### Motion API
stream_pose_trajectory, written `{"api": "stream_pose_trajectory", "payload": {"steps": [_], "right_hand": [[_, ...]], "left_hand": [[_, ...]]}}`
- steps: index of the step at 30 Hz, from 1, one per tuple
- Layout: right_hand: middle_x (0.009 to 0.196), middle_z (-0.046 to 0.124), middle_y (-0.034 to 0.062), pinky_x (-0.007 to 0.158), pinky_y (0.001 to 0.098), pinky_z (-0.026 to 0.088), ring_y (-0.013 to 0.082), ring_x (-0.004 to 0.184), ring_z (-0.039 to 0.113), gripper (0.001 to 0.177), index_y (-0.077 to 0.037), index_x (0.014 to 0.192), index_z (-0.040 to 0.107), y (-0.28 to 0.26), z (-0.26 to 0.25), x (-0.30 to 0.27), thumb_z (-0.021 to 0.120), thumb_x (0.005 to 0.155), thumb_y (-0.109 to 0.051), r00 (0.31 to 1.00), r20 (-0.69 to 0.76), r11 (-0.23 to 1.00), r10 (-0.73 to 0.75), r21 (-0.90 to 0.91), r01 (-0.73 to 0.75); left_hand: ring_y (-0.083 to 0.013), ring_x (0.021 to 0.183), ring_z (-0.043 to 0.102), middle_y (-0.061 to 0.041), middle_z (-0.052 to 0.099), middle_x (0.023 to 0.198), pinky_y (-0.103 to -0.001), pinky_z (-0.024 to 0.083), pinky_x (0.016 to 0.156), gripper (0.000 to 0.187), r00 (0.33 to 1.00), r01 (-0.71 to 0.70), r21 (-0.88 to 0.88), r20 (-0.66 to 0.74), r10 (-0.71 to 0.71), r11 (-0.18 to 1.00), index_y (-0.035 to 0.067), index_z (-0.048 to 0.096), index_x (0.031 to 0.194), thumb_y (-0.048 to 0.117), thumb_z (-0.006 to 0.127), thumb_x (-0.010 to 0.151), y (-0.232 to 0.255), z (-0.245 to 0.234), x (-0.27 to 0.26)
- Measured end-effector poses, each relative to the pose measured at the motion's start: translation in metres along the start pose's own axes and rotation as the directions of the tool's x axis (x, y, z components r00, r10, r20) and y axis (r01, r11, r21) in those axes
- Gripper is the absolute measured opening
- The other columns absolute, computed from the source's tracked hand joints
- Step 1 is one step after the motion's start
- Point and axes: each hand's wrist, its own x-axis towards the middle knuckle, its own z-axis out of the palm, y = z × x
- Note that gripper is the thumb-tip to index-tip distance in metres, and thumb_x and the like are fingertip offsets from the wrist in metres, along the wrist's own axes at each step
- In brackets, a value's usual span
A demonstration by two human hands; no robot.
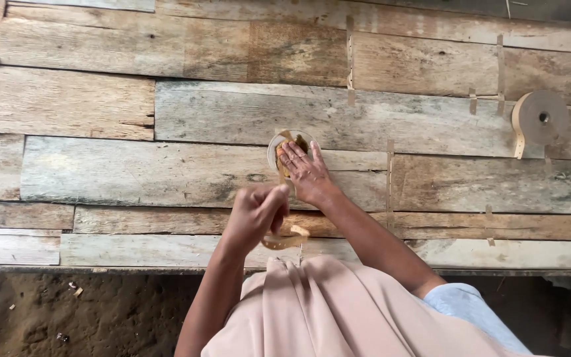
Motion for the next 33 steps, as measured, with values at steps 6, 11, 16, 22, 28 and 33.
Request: {"api": "stream_pose_trajectory", "payload": {"steps": [6, 11, 16, 22, 28, 33], "right_hand": [[0.172, 0.018, 0.008, 0.125, 0.0628, 0.009, 0.0262, 0.158, 0.014, 0.089, -0.016, 0.162, 0.026, 0.009, 0.001, 0.002, 0.061, 0.08, -0.022, 0.997, -0.071, 0.983, -0.015, 0.183, 0.028], [0.174, 0.0, 0.003, 0.124, 0.0443, 0.026, 0.0274, 0.159, 0.004, 0.105, -0.037, 0.165, 0.015, 0.004, -0.086, -0.039, 0.046, 0.079, 0.015, 0.997, 0.034, 0.762, 0.073, 0.643, -0.078], [0.143, 0.045, 0.0165, 0.103, 0.0491, 0.053, 0.0406, 0.13, 0.055, 0.066, -0.02, 0.15, 0.052, 0.017, -0.085, -0.05, 0.055, 0.089, 0.005, 0.727, -0.506, 0.808, 0.464, 0.578, -0.113], [0.154, 0.046, -0.0035, 0.1, 0.0488, 0.054, 0.0279, 0.13, 0.057, 0.035, -0.038, 0.135, 0.061, -0.028, -0.085, -0.073, 0.058, 0.101, -0.042, 0.728, -0.233, 0.694, 0.645, 0.577, -0.43], [0.122, 0.07, 0.0163, 0.111, 0.0505, 0.043, 0.0305, 0.116, 0.068, 0.089, -0.013, 0.143, 0.048, -0.101, -0.116, -0.069, 0.036, 0.087, -0.082, 0.972, 0.236, -0.482, -0.004, 0.851, -0.208], [0.095, 0.076, 0.0141, 0.081, 0.0443, 0.064, 0.0244, 0.084, 0.077, 0.034, -0.006, 0.13, 0.057, -0.152, -0.116, -0.072, 0.06, 0.1, -0.023, 0.946, 0.122, -0.674, 0.3, 0.729, 0.12]], "left_hand": [[-0.0114, 0.036, 0.044, -0.009, 0.06, 0.043, -0.023, 0.039, 0.041, 0.04, 0.911, -0.281, -0.233, 0.239, 0.335, 0.931, 0.003, 0.072, 0.064, 0.012, 0.056, 0.1, 0.026, 0.0, -0.036], [-0.0061, 0.037, 0.038, -0.016, 0.064, 0.052, -0.019, 0.028, 0.038, 0.036, 0.939, -0.196, -0.341, 0.206, 0.276, 0.919, -0.009, 0.073, 0.091, 0.014, 0.051, 0.106, 0.009, -0.008, -0.039], [-0.0112, 0.034, 0.046, -0.02, 0.069, 0.06, -0.021, 0.033, 0.037, 0.032, 0.948, -0.221, -0.36, 0.14, 0.286, 0.907, -0.009, 0.069, 0.117, 0.013, 0.047, 0.107, 0.003, -0.028, -0.044], [-0.0155, 0.042, 0.054, -0.02, 0.071, 0.068, -0.019, 0.034, 0.04, 0.042, 0.959, -0.216, -0.422, 0.077, 0.272, 0.881, 0.002, 0.055, 0.145, 0.019, 0.043, 0.108, -0.035, -0.05, -0.054], [-0.0178, 0.052, 0.059, -0.023, 0.072, 0.08, -0.022, 0.041, 0.051, 0.043, 0.954, -0.197, -0.538, 0.088, 0.287, 0.82, 0.0, 0.051, 0.146, 0.02, 0.042, 0.109, -0.074, -0.082, -0.074], [-0.0218, 0.081, 0.064, -0.016, 0.071, 0.094, -0.035, 0.051, 0.083, 0.04, 0.929, -0.012, -0.332, 0.345, 0.133, 0.943, 0.005, 0.064, 0.131, 0.023, 0.066, 0.095, -0.096, -0.103, -0.102]]}}
